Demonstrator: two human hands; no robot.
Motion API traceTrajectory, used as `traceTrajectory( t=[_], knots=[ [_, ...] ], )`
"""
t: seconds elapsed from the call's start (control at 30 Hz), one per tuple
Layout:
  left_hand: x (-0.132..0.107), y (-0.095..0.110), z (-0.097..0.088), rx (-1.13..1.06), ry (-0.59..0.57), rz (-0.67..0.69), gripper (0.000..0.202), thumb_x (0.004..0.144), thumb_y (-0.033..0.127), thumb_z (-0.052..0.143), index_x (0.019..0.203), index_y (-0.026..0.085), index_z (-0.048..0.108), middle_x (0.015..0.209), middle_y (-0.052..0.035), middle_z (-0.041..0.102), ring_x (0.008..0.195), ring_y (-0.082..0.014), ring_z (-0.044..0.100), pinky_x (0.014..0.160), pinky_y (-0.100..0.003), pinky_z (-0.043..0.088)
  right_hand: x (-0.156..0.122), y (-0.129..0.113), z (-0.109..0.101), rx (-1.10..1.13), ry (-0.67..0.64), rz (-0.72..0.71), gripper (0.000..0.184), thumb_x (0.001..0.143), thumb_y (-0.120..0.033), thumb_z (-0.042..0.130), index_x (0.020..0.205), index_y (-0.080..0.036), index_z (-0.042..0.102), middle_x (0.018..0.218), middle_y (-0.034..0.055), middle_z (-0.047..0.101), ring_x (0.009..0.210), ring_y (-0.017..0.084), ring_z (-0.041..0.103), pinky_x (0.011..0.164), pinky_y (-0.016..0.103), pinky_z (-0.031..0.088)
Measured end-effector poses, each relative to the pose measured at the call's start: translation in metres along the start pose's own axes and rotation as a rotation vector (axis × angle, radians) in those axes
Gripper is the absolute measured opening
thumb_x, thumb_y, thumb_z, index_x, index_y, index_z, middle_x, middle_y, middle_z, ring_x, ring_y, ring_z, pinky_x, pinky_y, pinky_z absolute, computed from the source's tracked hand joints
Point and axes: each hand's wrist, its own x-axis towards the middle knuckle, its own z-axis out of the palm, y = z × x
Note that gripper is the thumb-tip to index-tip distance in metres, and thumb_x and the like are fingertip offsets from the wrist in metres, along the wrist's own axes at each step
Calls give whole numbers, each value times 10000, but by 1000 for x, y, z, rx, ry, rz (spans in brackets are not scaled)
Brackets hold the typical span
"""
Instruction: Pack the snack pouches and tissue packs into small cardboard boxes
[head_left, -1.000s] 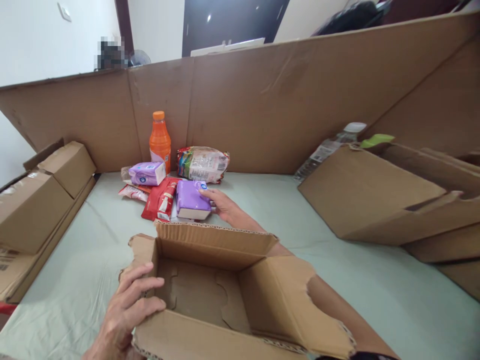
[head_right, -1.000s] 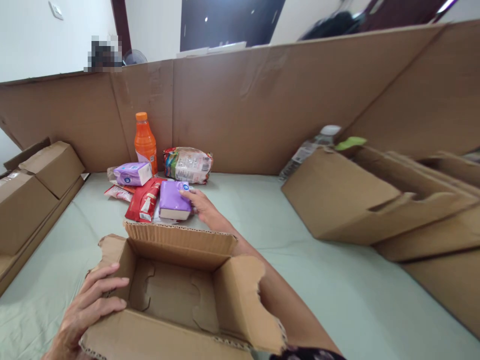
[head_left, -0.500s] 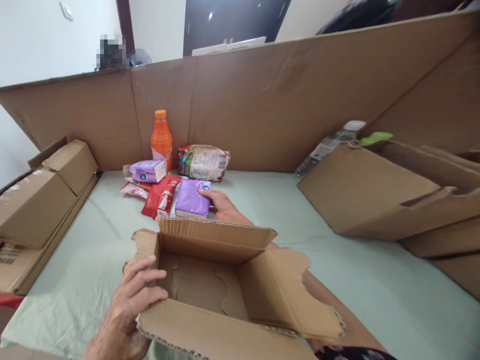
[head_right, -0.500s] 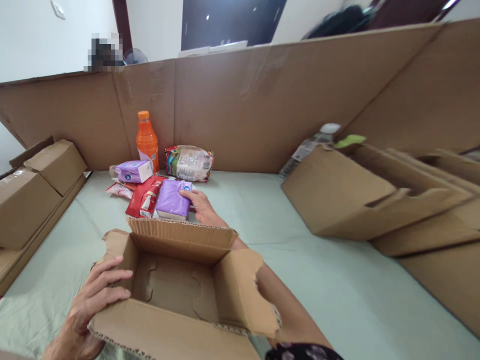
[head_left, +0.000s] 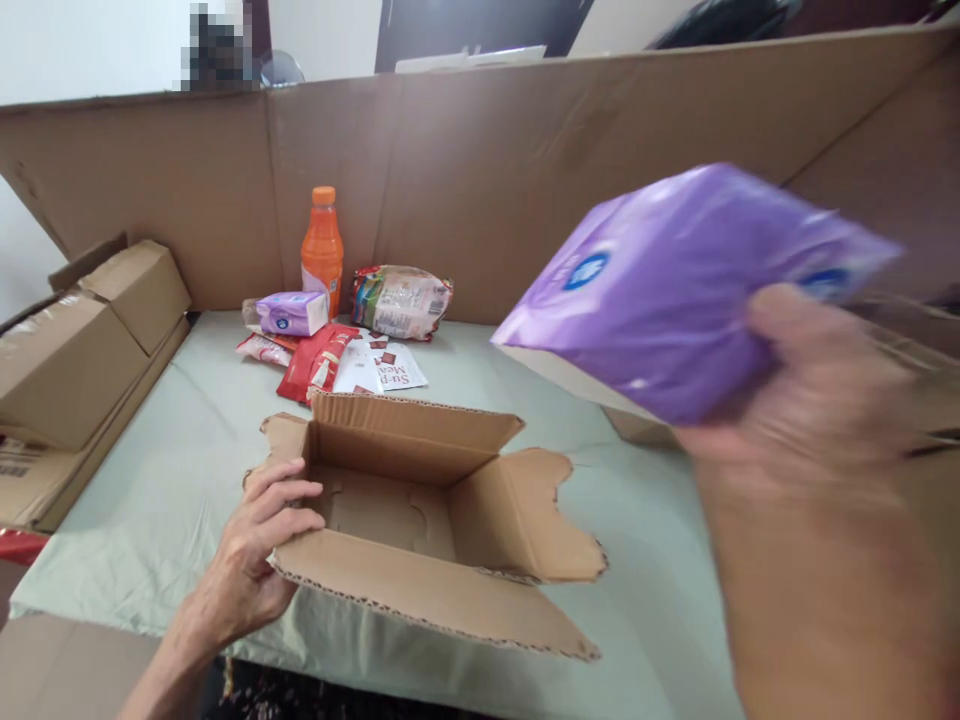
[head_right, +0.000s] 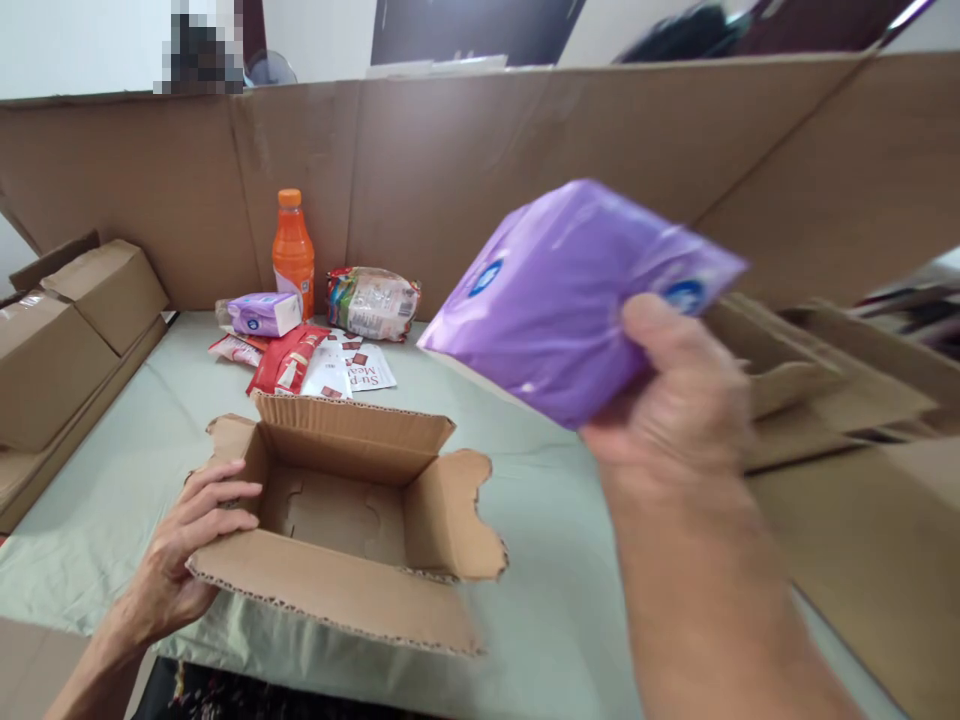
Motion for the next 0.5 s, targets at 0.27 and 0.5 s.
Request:
traceTrajectory(
  t=[0.27, 0.5],
  knots=[
    [-2, -1, 3, 26, 32, 14, 297, 829, 38, 541, 1034, 211, 667, 1199, -104, 726, 1309, -285, 581, 1018, -490, 548, -84, -54, 27, -183, -277, -204, 648, 763, -451, 809, 1371, -507, 593, 1260, 3, 712, 1054, 308, 709, 750, 461, 642],
    [-8, -2, 4, -39, -20, -7, 289, 779, 114, 619, 1048, 214, 657, 1305, -131, 654, 1342, -343, 530, 1038, -555, 495, -88, -36, 55, -448, -733, -109, 493, 803, -433, 754, 1248, -272, 618, 1051, 36, 742, 829, 218, 726, 718, 339, 618]
  ],
)
